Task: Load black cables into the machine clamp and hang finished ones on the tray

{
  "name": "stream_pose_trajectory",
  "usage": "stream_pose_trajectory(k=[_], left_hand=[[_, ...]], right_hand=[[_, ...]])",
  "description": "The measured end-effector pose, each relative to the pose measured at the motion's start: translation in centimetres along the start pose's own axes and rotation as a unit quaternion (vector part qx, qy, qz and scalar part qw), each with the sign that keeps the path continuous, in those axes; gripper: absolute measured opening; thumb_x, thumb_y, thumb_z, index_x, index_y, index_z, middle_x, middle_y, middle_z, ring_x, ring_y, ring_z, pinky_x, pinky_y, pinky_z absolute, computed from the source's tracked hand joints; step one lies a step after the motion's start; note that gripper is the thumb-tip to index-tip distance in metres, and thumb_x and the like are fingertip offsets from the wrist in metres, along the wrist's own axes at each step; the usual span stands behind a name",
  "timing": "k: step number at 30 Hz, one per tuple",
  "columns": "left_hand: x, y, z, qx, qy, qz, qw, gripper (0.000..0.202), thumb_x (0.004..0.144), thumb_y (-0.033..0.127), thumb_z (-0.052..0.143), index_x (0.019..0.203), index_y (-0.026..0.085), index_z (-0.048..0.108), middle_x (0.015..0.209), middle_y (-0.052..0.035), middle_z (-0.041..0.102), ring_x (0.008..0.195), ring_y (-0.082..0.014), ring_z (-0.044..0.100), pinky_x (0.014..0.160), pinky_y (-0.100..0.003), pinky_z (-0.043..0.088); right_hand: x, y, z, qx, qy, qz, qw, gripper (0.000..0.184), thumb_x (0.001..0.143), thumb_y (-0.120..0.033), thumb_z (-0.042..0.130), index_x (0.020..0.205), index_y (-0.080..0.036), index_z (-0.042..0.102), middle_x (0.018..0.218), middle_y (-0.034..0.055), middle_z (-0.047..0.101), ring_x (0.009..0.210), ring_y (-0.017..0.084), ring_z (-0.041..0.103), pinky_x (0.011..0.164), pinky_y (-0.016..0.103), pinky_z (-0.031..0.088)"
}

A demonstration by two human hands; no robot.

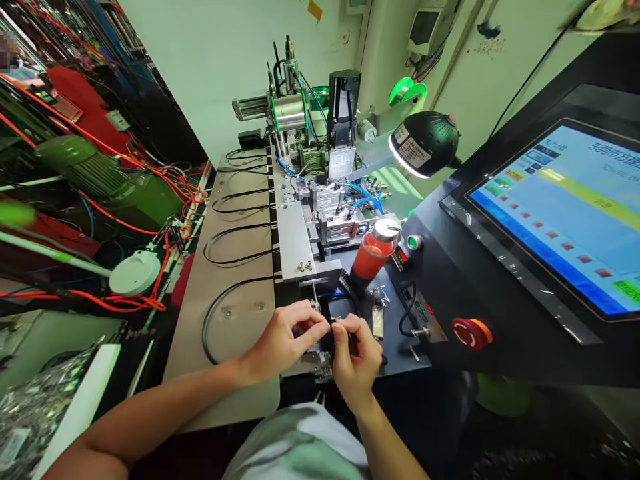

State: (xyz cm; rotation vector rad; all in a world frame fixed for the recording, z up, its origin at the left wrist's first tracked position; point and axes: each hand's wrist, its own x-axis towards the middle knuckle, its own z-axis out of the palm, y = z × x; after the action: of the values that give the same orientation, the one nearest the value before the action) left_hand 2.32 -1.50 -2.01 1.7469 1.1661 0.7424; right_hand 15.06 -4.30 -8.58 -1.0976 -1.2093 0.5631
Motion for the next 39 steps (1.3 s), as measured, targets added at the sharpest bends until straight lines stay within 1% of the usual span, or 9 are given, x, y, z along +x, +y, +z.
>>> stream_pose_trajectory(k=[4,9,13,17,22,26,29,35,39], left_hand=[[0.1,-0.2,-0.2,0.008,0.006,-0.006,1.0,0.023,0.088,0.03,0.056,0.074,0.014,0.065,0.071,-0.0006,0.056,0.063,-0.0098,0.053,0.055,-0.019,0.042],[1.0,-1.2,-1.5,0.144,0.014,0.004,0.989,0.027,0.091,0.027,0.049,0.072,0.015,0.064,0.072,-0.0019,0.059,0.066,-0.012,0.054,0.057,-0.02,0.039],[1.8,-2.2,-1.9,0.228,0.01,-0.027,0.973,0.029,0.091,0.024,0.047,0.069,0.016,0.063,0.069,-0.0013,0.062,0.066,-0.0134,0.055,0.062,-0.023,0.037],[2.0,-2.7,-1.6,0.265,-0.001,-0.046,0.963,0.028,0.091,0.023,0.047,0.07,0.017,0.065,0.069,-0.0009,0.064,0.065,-0.014,0.056,0.062,-0.024,0.036],[2.1,-2.9,-1.5,0.282,-0.001,-0.044,0.958,0.029,0.091,0.023,0.047,0.069,0.017,0.065,0.065,-0.0002,0.063,0.061,-0.0131,0.053,0.06,-0.023,0.033],[2.1,-2.6,-1.5,0.299,0.002,-0.057,0.953,0.029,0.09,0.024,0.047,0.068,0.017,0.064,0.061,0.0005,0.059,0.057,-0.0125,0.05,0.057,-0.023,0.03],[2.3,-2.3,-1.3,0.307,0.002,-0.068,0.949,0.029,0.09,0.024,0.047,0.068,0.017,0.064,0.06,0.0005,0.058,0.056,-0.0123,0.05,0.056,-0.023,0.029],[2.5,-2.3,-1.0,0.321,0.0,-0.065,0.945,0.031,0.09,0.023,0.045,0.065,0.017,0.062,0.058,0.0009,0.057,0.054,-0.0117,0.048,0.054,-0.023,0.029],[2.1,-2.8,-0.9,0.354,0.012,-0.025,0.935,0.027,0.091,0.023,0.048,0.071,0.017,0.065,0.065,-0.0004,0.061,0.06,-0.0124,0.054,0.057,-0.022,0.035]], right_hand=[[0.0,0.1,0.2,-0.01,-0.005,0.02,1.0,0.023,0.094,-0.03,0.049,0.073,-0.02,0.053,0.061,-0.0019,0.051,0.054,0.012,0.047,0.052,0.024,0.038],[1.2,1.4,-1.2,0.004,-0.1,0.102,0.99,0.024,0.094,-0.033,0.051,0.078,-0.018,0.059,0.068,-0.0005,0.057,0.061,0.013,0.053,0.057,0.023,0.041],[1.7,2.3,-2.2,-0.016,-0.082,0.131,0.988,0.023,0.092,-0.034,0.053,0.079,-0.017,0.061,0.068,0.0001,0.057,0.062,0.013,0.053,0.057,0.023,0.042],[1.7,2.4,-2.4,-0.027,-0.082,0.127,0.988,0.023,0.092,-0.034,0.053,0.078,-0.018,0.061,0.066,-0.0004,0.056,0.06,0.013,0.052,0.056,0.023,0.042],[1.5,2.7,-2.1,-0.036,-0.089,0.125,0.987,0.024,0.092,-0.035,0.053,0.076,-0.018,0.06,0.066,-0.0005,0.056,0.06,0.013,0.052,0.056,0.024,0.041],[1.8,3.1,-1.8,-0.028,-0.13,0.121,0.984,0.026,0.094,-0.035,0.049,0.076,-0.018,0.058,0.066,-0.0008,0.054,0.061,0.013,0.051,0.058,0.024,0.04],[2.4,3.4,-1.2,-0.027,-0.177,0.106,0.978,0.029,0.097,-0.034,0.043,0.075,-0.018,0.054,0.068,-0.0011,0.051,0.062,0.013,0.048,0.059,0.024,0.037],[3.3,4.0,0.7,-0.013,-0.226,0.082,0.971,0.032,0.098,-0.032,0.038,0.068,-0.021,0.04,0.063,-0.0046,0.038,0.058,0.011,0.037,0.055,0.024,0.03],[3.1,4.4,1.6,0.019,-0.215,0.067,0.974,0.032,0.098,-0.032,0.037,0.068,-0.022,0.036,0.062,-0.0053,0.034,0.055,0.011,0.034,0.053,0.025,0.028]])
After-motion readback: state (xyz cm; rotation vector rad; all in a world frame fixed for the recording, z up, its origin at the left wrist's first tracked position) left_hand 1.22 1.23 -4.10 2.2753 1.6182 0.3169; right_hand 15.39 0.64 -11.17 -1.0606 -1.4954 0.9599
